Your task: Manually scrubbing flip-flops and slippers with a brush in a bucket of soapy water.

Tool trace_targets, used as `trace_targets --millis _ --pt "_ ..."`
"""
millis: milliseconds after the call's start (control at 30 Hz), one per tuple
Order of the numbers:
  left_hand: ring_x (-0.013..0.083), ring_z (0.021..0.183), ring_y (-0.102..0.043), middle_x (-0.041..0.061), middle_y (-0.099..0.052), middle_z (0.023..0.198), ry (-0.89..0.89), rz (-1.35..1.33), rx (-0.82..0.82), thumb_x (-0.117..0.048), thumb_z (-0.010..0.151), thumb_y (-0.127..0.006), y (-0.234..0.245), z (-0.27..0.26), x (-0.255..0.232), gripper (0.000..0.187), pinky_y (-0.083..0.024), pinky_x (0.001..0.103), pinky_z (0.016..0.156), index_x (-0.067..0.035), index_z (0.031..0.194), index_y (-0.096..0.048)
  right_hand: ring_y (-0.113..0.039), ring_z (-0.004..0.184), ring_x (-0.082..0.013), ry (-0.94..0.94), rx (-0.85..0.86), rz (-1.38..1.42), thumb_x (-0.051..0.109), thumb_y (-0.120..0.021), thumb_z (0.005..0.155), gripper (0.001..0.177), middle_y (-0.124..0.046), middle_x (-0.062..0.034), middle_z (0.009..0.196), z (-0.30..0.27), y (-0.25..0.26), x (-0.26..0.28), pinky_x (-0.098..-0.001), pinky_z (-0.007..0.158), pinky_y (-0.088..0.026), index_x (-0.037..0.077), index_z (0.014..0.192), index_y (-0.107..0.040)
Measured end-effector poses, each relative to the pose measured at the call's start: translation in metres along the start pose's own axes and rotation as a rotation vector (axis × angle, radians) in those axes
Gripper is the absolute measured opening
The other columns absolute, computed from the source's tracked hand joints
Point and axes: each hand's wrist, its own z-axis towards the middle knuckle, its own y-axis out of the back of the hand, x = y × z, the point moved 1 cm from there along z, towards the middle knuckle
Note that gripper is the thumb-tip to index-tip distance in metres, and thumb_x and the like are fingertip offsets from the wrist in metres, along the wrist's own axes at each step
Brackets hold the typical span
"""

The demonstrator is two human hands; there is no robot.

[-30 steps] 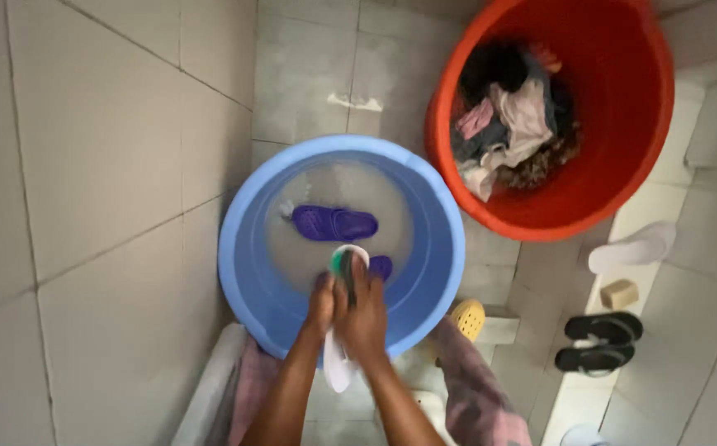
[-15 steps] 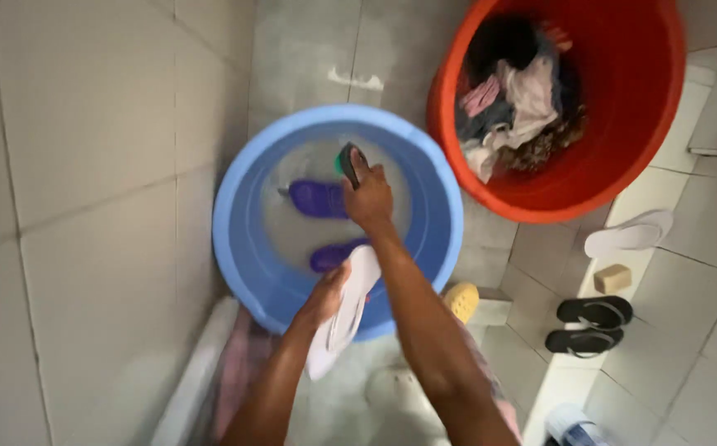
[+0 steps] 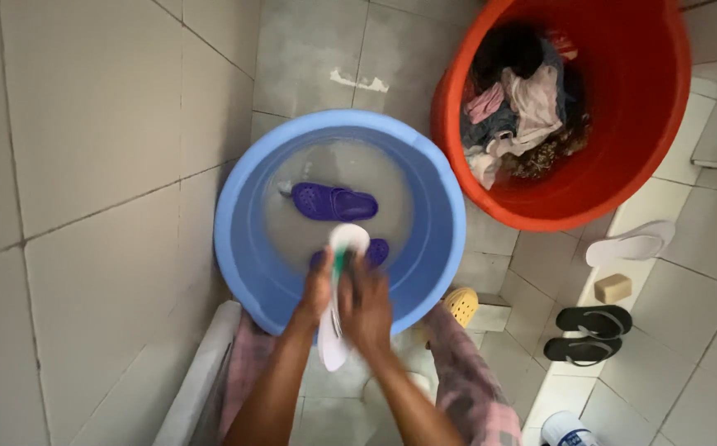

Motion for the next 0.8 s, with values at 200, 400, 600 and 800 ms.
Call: trace_targets --millis 200,400,600,800 --pt "0.0193 0.105 -0.064 0.013 -0.066 0.125 -0.022 0.429 0.001 -0.064 0.103 -0.050 0.005 -0.011 0.011 0.073 -0.052 0.035 0.089 -0.003 0.141 -0.059 -0.065 0.101 -0.0426 0.171 -0.100 0.004 0.028 -0.070 0.099 0.064 -0.060 -0.0275 0.123 0.136 -0.019 -0.033 -0.0475 0.081 -0.056 0.013 0.155 -0.043" --pt "0.0289 0.080 -0.071 0.020 -0.072 0.107 0.026 0.250 -0.087 -0.069 0.096 -0.044 -0.066 -0.032 -0.070 0.080 -0.059 0.044 0.070 -0.003 0.137 -0.059 -0.066 0.111 -0.0251 -0.388 0.178 0.491 0.030 -0.070 0.095 0.052 -0.069 -0.0163 0.125 0.055 0.038 -0.072 -0.0370 0.095 -0.052 0.005 0.139 -0.058" --pt "0.0307 0.091 -0.071 0.018 -0.071 0.113 0.039 -0.062 -0.043 -0.071 0.099 -0.039 -0.075 -0.032 -0.076 0.084 -0.059 0.047 0.084 0.002 0.137 -0.056 -0.063 0.112 -0.0176 -0.861 0.414 0.765 0.039 -0.074 0.086 0.066 -0.069 -0.0045 0.122 -0.072 0.029 -0.080 -0.0334 0.098 -0.049 0.007 0.141 -0.055" --pt "0.0303 0.094 -0.072 0.018 -0.072 0.114 0.006 -0.080 -0.053 -0.067 0.099 -0.037 -0.076 -0.025 -0.069 0.079 -0.058 0.045 0.088 -0.002 0.138 -0.056 -0.062 0.110 -0.0182 -0.893 0.348 1.058 0.037 -0.074 0.087 0.073 -0.066 -0.0048 0.123 -0.052 0.016 -0.050 -0.0357 0.095 -0.050 0.006 0.148 -0.049"
